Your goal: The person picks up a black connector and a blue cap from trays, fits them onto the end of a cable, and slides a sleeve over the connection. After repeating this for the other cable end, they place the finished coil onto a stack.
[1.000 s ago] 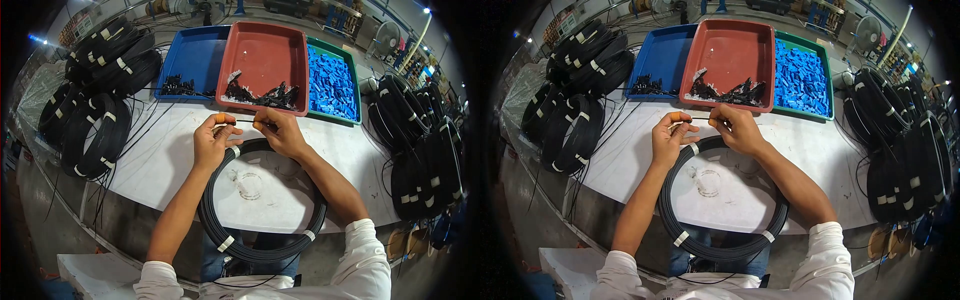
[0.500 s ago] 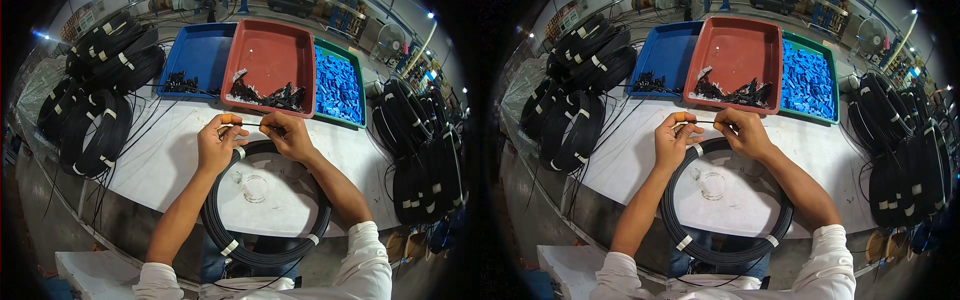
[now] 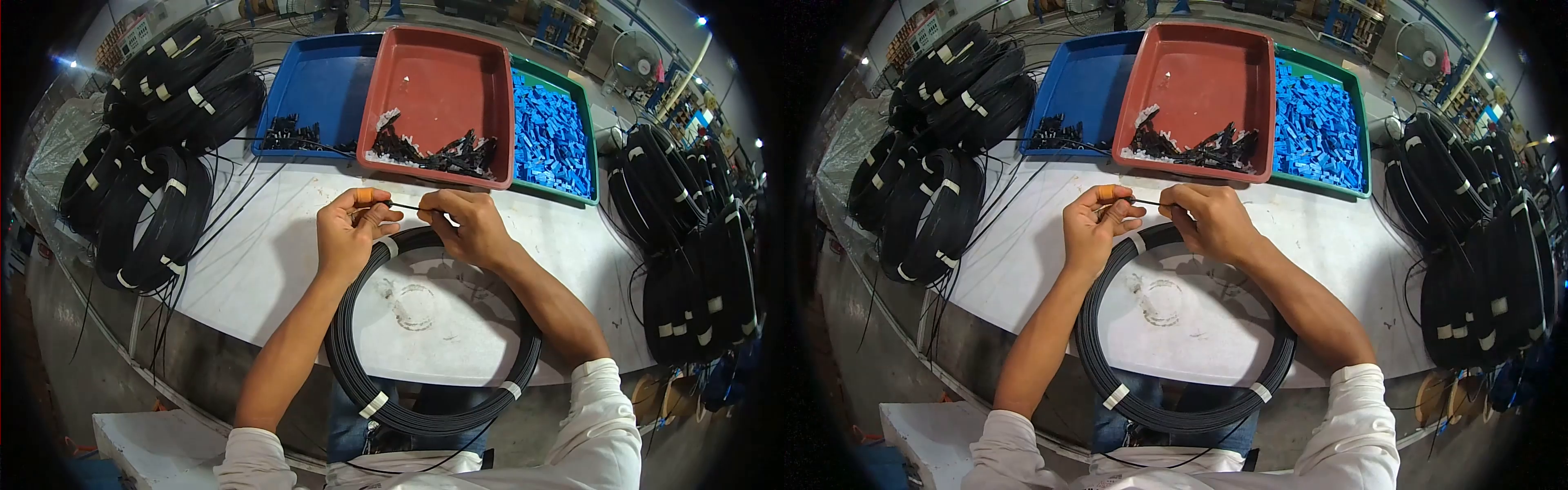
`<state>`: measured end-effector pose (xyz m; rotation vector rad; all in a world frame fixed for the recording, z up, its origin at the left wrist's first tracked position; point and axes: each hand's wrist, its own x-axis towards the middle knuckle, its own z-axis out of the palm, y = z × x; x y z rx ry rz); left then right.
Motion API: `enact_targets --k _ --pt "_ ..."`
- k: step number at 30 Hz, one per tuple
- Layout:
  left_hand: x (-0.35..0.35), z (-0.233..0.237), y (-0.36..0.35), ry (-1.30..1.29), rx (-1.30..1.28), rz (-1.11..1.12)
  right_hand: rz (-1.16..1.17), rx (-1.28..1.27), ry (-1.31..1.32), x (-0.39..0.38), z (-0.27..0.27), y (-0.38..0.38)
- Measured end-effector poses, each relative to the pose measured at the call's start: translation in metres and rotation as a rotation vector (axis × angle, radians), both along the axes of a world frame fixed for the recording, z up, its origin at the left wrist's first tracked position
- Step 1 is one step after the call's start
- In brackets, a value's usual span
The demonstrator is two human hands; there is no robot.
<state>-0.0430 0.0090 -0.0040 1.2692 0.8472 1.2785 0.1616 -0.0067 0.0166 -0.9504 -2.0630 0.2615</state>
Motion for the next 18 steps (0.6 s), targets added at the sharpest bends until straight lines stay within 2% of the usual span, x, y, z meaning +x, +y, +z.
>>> enact_targets --k 4,9,11,15,18 --pt "0.001 -0.002 0.0 0.021 0.028 0.001 -0.004 0.021 -0.022 0.001 -0.001 0.002" --pt "0.001 -0.003 -0.003 0.103 0.194 0.045 -0.037 0.088 -0.04 -0.002 0.001 0.0" --pt "0.001 -0.003 -0.003 0.091 0.152 0.059 -0.046 -0.101 0.019 -0.004 0.009 -0.006" --pt "0.001 -0.004 -0.003 0.092 0.139 0.055 -0.022 -0.152 0.039 -0.003 0.004 -0.003" --pt "0.003 -0.003 -0.002 0.123 0.137 0.056 -0.013 -0.077 0.065 0.001 0.001 0.002"
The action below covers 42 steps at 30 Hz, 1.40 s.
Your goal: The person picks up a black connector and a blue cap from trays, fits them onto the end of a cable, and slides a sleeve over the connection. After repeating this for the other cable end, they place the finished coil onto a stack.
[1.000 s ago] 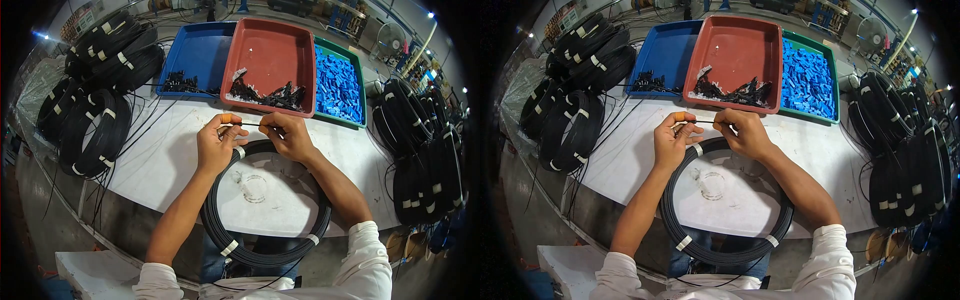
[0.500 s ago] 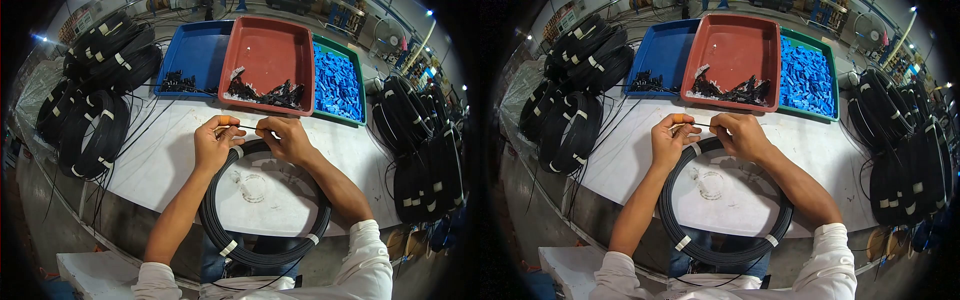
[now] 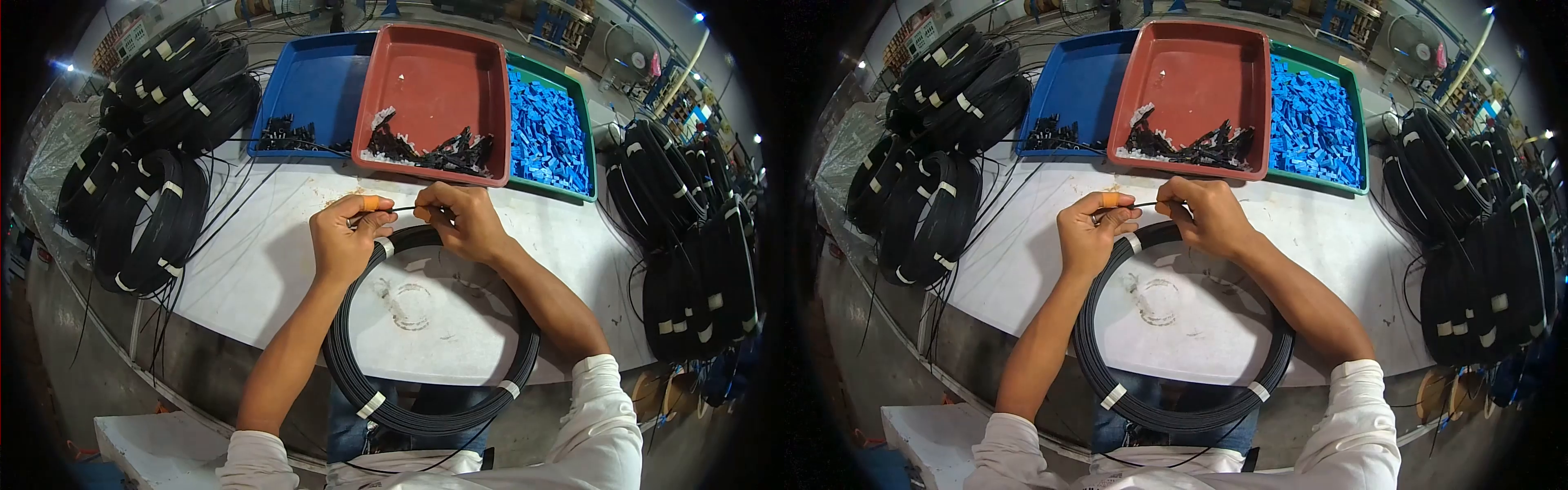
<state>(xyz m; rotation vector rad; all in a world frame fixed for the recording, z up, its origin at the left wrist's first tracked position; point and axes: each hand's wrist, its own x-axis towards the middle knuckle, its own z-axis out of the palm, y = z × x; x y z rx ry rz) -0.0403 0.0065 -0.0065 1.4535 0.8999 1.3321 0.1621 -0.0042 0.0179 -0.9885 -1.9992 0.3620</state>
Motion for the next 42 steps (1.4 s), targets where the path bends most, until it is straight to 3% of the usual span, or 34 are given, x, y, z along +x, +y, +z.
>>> enact_targets --k 3,12,14,24,29,34,37,39,42 --pt "0.0 0.002 -0.002 0.069 0.076 0.097 -0.033 -0.117 -0.035 -0.001 0.002 -0.002" --pt "-0.003 -0.01 0.008 -0.036 0.044 0.007 0.093 -0.097 0.058 0.001 0.0 0.007" --pt "-0.002 -0.01 0.009 0.004 0.082 0.035 -0.004 -0.202 0.031 -0.005 0.003 0.002" --pt "-0.004 0.001 0.003 -0.051 0.099 0.034 -0.01 -0.213 0.032 -0.01 0.002 0.002" --pt "-0.004 -0.003 0.004 0.138 0.196 -0.007 0.021 -0.188 0.043 -0.013 -0.001 0.002" --pt "-0.005 0.001 0.003 0.078 0.15 -0.017 0.018 -0.258 0.086 -0.011 -0.005 0.004" --pt "-0.003 0.006 0.0 0.062 0.119 -0.053 -0.011 -0.199 -0.019 -0.012 -0.004 0.003" --pt "-0.001 0.006 -0.001 0.035 0.113 -0.053 0.021 -0.238 0.093 -0.005 -0.007 0.007" --pt "0.003 0.005 -0.002 -0.129 0.17 0.053 0.003 -0.231 0.078 -0.005 -0.004 0.006"
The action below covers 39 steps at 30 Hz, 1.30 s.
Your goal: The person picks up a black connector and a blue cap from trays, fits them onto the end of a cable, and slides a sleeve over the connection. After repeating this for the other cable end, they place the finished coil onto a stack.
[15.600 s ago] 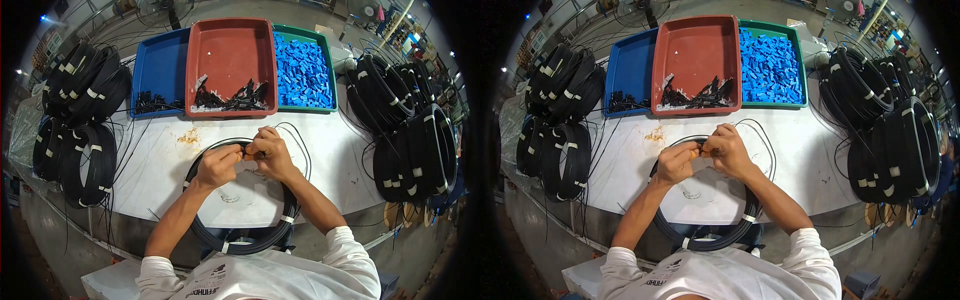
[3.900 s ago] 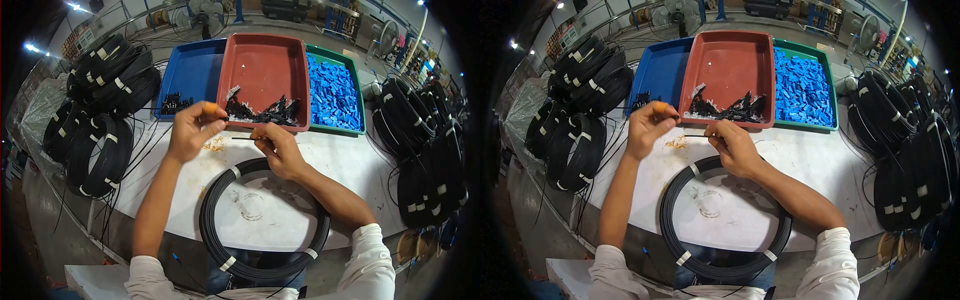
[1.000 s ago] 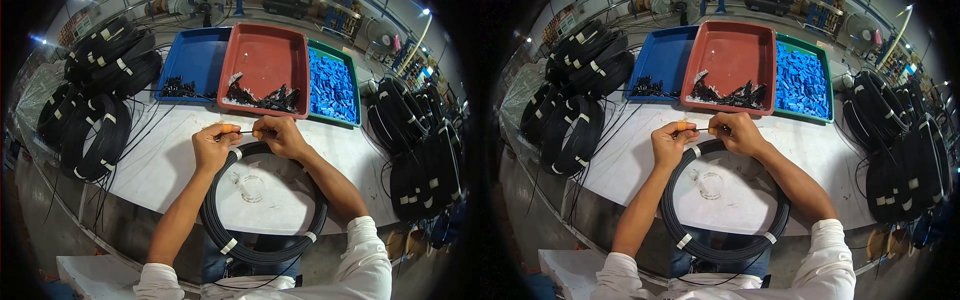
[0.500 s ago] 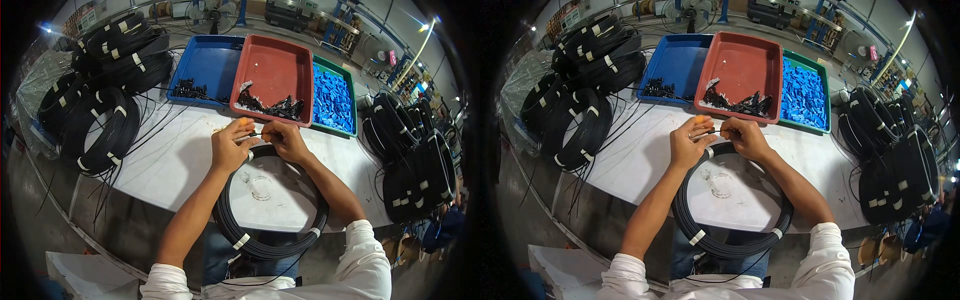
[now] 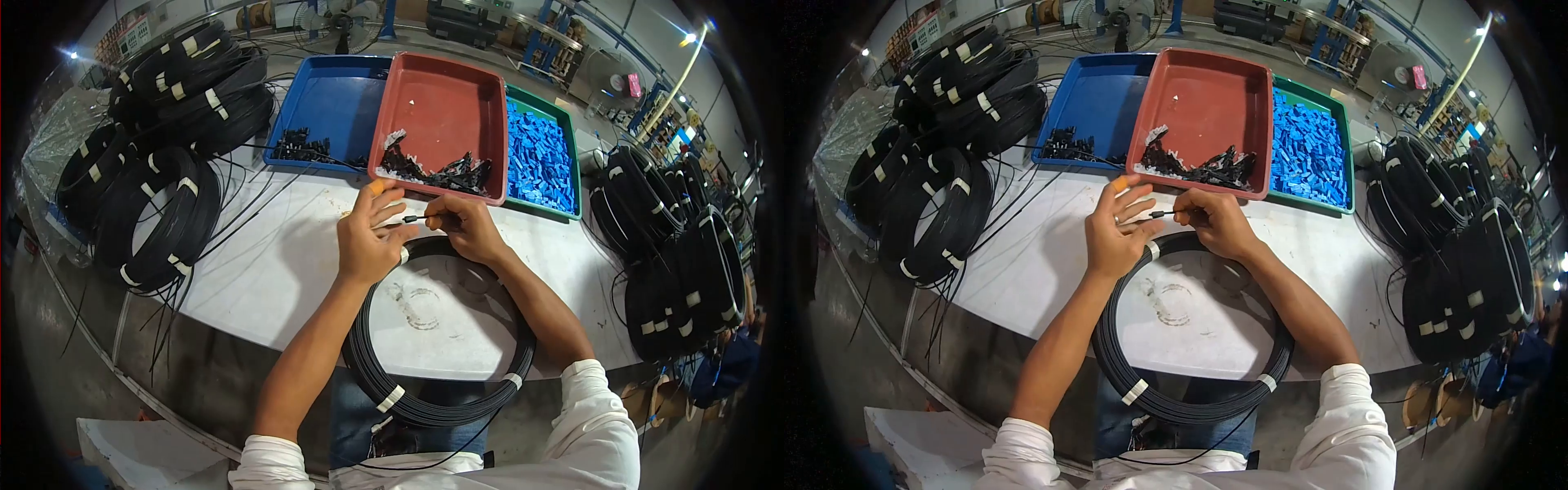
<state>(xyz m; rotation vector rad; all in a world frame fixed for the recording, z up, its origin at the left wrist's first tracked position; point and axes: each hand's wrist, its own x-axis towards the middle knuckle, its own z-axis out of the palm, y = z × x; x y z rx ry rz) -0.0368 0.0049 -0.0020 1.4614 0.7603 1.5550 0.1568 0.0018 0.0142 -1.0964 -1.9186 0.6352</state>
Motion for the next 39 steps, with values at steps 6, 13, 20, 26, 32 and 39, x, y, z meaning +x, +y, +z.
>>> enact_targets --k 6,13,20,26,32,39 --pt "-0.005 -0.001 0.002 0.191 0.005 0.047 0.07 0.04 0.031 0.0 0.0 0.007" --pt "-0.006 -0.005 0.008 0.258 -0.112 0.017 0.177 0.061 0.076 -0.007 0.001 0.013" --pt "-0.022 -0.004 0.035 0.088 -0.137 0.034 0.148 0.167 0.014 0.01 0.001 0.012" --pt "-0.012 0.035 0.113 0.942 0.446 -0.043 0.2 0.216 0.009 0.005 0.0 0.002" --pt "0.038 0.055 0.149 1.248 0.638 -0.307 0.309 0.286 -0.111 0.004 -0.001 -0.002" --pt "0.06 0.04 0.153 1.258 0.585 -0.5 0.224 0.188 -0.263 0.008 -0.006 0.004"
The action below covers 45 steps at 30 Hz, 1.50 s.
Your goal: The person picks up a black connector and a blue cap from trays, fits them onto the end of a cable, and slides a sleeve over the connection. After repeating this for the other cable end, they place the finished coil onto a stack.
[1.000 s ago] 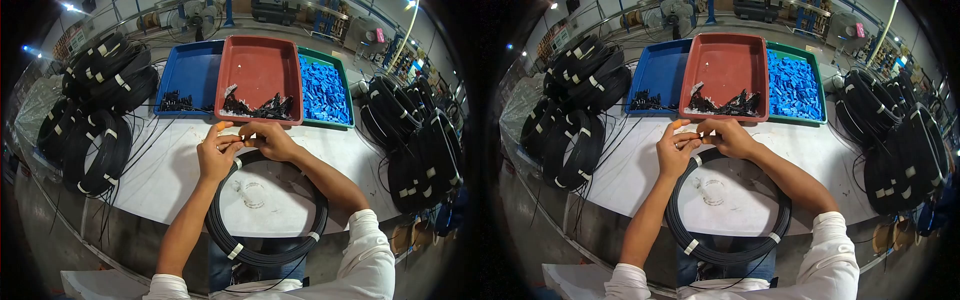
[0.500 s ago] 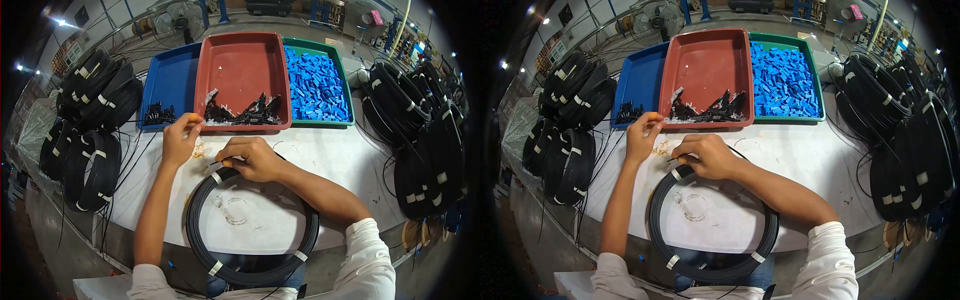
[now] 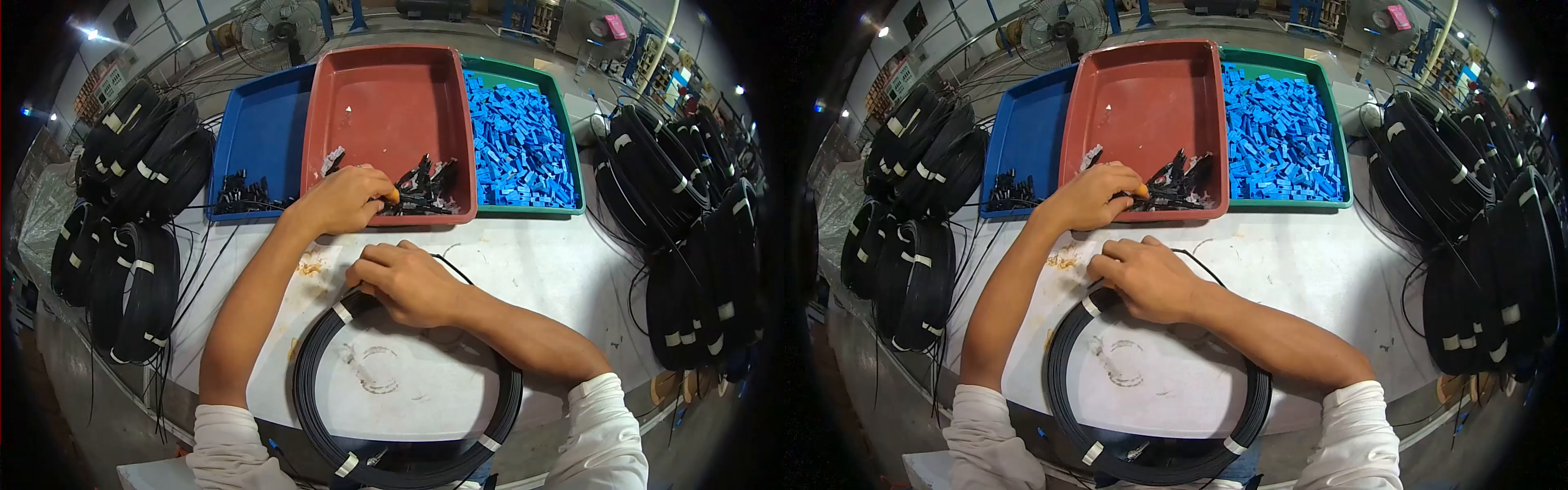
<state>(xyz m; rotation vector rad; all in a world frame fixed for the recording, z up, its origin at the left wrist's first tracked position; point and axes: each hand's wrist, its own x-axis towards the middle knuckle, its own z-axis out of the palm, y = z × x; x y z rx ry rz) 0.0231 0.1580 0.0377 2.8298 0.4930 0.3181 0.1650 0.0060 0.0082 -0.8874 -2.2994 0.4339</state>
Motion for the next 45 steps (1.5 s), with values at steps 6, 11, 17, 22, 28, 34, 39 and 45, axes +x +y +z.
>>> enact_targets --k 6,11,17,22,28,34,39,45 --pt "-0.005 -0.009 -0.004 -0.081 -0.064 0.093 -0.074 -0.079 -0.128 -0.004 0.001 -0.006" --pt "-0.002 -0.004 -0.014 -0.097 0.006 0.101 -0.188 -0.063 -0.241 -0.01 -0.004 -0.012" --pt "-0.006 -0.012 -0.008 -0.111 -0.09 0.171 -0.385 -0.117 -0.273 -0.005 -0.003 -0.049" --pt "0.001 -0.012 -0.013 -0.152 -0.12 0.187 -0.616 -0.205 -0.186 -0.012 -0.002 -0.061" --pt "0.026 -0.012 -0.01 -0.145 0.108 0.131 -0.582 -0.161 -0.265 -0.015 0.002 -0.054" --pt "0.051 -0.006 -0.018 -0.026 0.063 0.094 -0.355 -0.158 -0.065 0.001 -0.004 -0.04" --pt "0.054 -0.01 0.002 0.035 0.116 0.17 -0.265 -0.078 0.031 0.005 -0.006 -0.049" --pt "0.019 0.01 0.01 -0.028 0.394 0.168 -0.189 -0.05 -0.078 0.009 -0.006 -0.049"
